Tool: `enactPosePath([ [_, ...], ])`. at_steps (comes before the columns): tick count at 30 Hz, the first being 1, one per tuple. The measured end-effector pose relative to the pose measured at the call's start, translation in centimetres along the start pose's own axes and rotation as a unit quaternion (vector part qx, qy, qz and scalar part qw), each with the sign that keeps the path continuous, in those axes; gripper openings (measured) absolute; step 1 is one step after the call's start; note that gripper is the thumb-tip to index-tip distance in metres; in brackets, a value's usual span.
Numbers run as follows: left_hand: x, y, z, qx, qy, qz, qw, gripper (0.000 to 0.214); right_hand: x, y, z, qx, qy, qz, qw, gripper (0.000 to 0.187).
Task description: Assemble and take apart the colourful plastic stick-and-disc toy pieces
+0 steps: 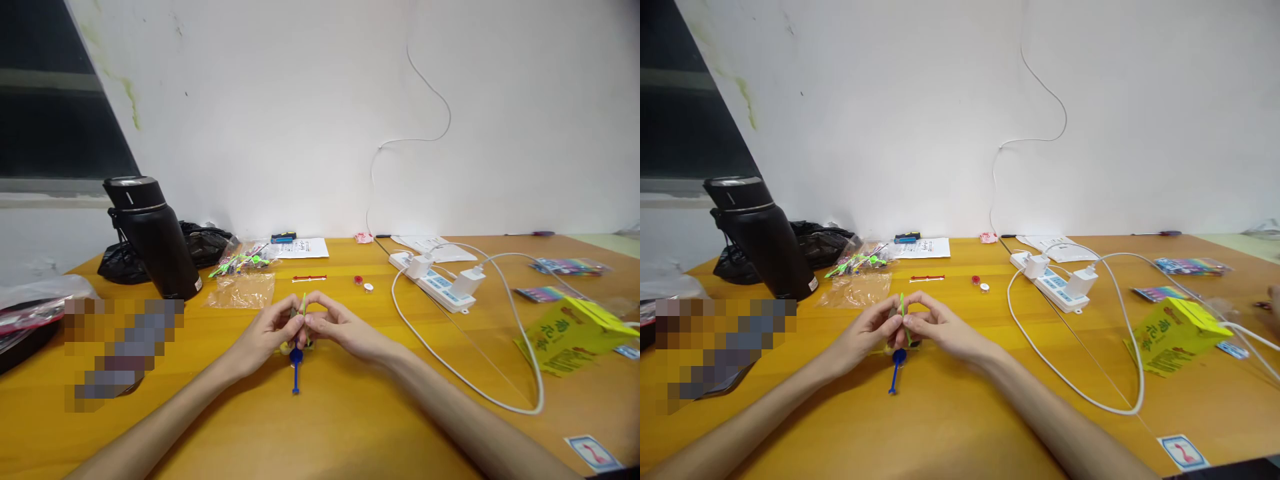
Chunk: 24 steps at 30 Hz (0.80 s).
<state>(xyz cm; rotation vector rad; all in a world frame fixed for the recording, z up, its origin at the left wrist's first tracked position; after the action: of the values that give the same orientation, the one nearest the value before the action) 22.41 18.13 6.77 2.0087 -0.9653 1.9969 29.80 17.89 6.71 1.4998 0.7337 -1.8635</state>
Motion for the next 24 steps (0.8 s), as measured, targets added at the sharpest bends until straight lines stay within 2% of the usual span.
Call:
enactPosePath([
  [5, -0.2, 0.5, 0.3, 0.006, 0.012, -0.008, 1.000, 0.030, 0.3, 0.0, 1.2, -0.020, -0.051, -0.004, 0.998, 0.033],
  [17, -0.4, 0.9, 1.0, -0.021, 0.008, -0.026, 0.999, 0.040, 0.4, 0.3, 1.4, -0.032, -0.025, 0.018, 0.999, 0.035],
  [22, -0.4, 0.7, 0.3, -0.008, 0.019, 0.006, 1.000, 0.044, 0.1, 0.3, 1.4, -0.040, -0.058, 0.007, 0.997, 0.031],
  [24, -0.3, 0.5, -0.3, 0.012, 0.023, 0.018, 1.000, 0.041, -0.2, 0.2, 0.5, -0.015, -0.064, 0.001, 0.998, 0.030],
])
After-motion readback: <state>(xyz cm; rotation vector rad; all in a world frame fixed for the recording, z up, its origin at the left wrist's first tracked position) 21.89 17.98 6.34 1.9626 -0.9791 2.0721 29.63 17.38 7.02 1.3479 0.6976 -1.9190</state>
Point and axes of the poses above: each hand's wrist, its own y-axis away from the middle knuckle, its own z-axis out of the palm, x = y × z, the point moved 10 cm from there along -y, towards the middle knuckle, and after that the axes turned 5 degrees about z, right-handed, at the moved point
